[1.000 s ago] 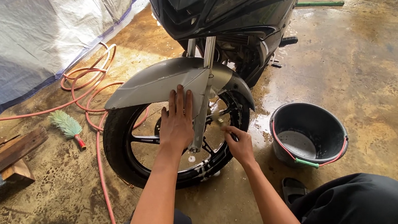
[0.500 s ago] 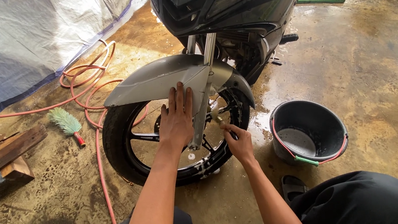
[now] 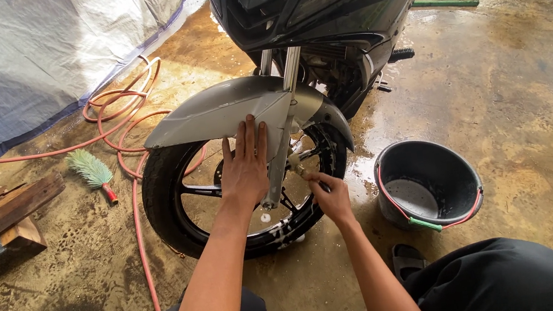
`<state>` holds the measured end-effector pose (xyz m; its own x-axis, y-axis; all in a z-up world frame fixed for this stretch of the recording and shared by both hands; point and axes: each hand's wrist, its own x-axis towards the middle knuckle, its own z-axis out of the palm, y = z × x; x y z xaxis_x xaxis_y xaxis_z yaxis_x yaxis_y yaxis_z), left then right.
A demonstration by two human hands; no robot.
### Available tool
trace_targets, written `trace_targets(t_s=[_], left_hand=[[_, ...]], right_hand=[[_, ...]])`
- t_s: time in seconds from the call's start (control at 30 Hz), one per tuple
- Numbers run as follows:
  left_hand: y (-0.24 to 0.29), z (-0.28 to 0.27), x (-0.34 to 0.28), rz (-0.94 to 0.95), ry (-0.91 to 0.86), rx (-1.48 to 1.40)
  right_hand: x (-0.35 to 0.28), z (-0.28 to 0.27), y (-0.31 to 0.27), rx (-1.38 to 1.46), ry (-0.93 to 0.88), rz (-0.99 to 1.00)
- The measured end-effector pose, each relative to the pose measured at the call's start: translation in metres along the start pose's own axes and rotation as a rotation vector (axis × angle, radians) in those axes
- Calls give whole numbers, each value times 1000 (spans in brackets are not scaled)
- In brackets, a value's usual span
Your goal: The person cleans the front wheel and fender of a motorcycle using a brush and soapy water.
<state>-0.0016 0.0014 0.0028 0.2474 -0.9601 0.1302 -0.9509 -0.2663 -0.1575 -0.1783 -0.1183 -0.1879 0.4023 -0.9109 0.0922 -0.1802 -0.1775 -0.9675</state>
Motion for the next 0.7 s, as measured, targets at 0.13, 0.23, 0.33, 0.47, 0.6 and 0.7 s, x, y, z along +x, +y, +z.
trace_targets(t_s=[0.13, 0.23, 0.33, 0.47, 0.6, 0.7], left_hand=[[2, 2, 5, 25, 11, 107], [9, 6, 3, 77, 143, 211], [19, 10, 4, 188, 318, 5], [35, -2, 10, 257, 221, 105], [53, 5, 26, 300, 166, 166], [74, 20, 47, 333, 163, 27]], right_hand=[[11, -19, -23, 199, 43, -109], [13, -40, -44, 161, 91, -100], [5, -59, -71, 143, 74, -107], [-1, -80, -95, 50, 82, -95], [-4, -115, -98, 19, 126, -100], [-13, -151, -110, 51, 239, -147]])
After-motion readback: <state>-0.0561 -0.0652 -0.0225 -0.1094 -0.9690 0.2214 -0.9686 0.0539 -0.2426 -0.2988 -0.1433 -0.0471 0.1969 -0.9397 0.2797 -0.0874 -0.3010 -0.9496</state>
